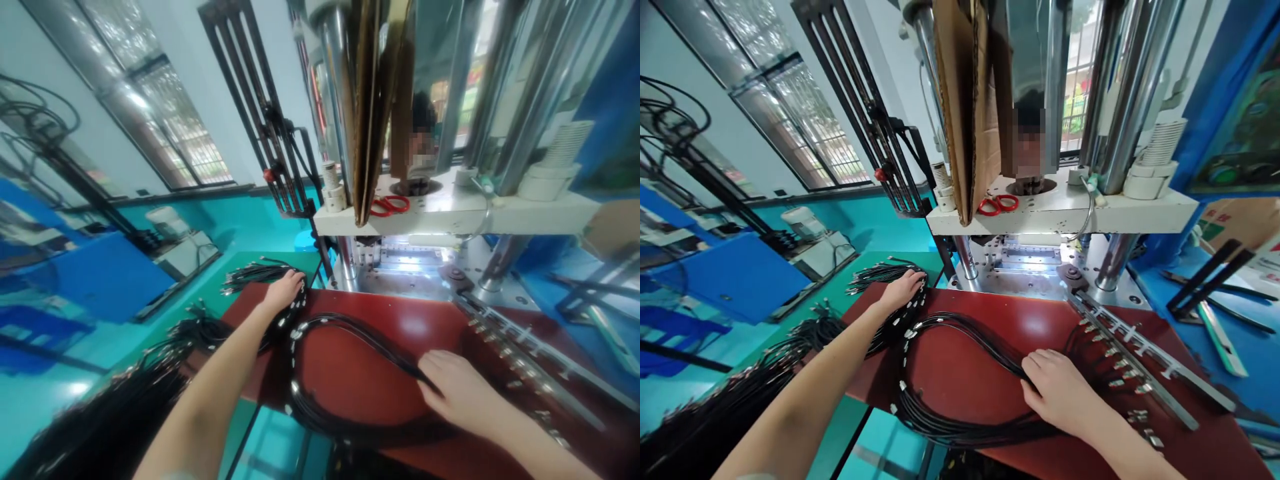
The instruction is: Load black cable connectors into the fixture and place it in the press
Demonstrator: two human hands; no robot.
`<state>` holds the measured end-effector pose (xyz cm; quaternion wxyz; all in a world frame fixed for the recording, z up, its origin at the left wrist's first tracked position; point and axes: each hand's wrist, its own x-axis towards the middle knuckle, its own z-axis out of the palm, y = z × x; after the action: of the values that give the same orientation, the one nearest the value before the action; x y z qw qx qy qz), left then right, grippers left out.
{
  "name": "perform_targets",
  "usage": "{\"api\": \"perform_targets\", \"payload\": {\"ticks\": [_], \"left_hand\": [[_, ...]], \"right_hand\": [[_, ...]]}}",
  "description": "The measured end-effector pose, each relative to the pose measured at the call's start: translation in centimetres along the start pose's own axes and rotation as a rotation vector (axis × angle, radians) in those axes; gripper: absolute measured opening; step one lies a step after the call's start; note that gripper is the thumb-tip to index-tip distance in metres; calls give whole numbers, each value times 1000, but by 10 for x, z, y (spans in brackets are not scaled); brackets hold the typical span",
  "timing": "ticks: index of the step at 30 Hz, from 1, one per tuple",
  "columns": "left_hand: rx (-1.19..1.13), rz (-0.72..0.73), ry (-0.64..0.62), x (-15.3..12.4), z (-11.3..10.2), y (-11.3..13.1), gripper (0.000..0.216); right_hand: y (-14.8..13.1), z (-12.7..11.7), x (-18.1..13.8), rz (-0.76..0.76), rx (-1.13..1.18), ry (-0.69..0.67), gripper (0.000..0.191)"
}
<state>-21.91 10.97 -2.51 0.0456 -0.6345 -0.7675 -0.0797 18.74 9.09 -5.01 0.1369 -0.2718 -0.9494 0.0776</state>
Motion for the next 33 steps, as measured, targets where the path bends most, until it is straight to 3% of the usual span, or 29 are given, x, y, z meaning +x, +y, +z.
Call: {"api": "perform_targets", "payload": {"ticks": [3, 5, 8, 12, 14, 16, 19, 22, 25, 29, 33], "left_hand": [[-1, -52, 92, -5, -9, 11, 34], [-61, -10, 137, -17, -20, 28, 32], [-256, 232, 117, -51, -37, 67, 28], [-293, 541, -96, -101, -48, 124, 32], [-256, 641, -132, -114, -42, 150, 42], [-217, 708, -117, -115, -28, 173, 51], [-138, 762, -132, -104, -4, 198, 49], [-35, 788, -192, -96, 13, 211, 25], [4, 838, -202, -97, 22, 215, 20], [16, 863, -199, -100, 22, 215, 20], [-12, 842, -213, -101, 11, 223, 20]], "right_hand": [[-5, -5, 0, -20, -50, 27, 9], [-6, -17, -2, -15, -58, 49, 23], [8, -46, -12, 54, -79, 68, 36], [50, -87, -57, 292, -171, 60, 24], [65, -98, -87, 464, -147, -62, 18], [70, -99, -112, 527, -40, -188, 15], [63, -85, -127, 532, 7, -181, 19], [54, -68, -120, 615, -134, -108, 19], [51, -65, -103, 687, -174, -165, 14], [62, -81, -80, 709, -122, -247, 15], [88, -98, -49, 765, -97, -276, 13]]}}
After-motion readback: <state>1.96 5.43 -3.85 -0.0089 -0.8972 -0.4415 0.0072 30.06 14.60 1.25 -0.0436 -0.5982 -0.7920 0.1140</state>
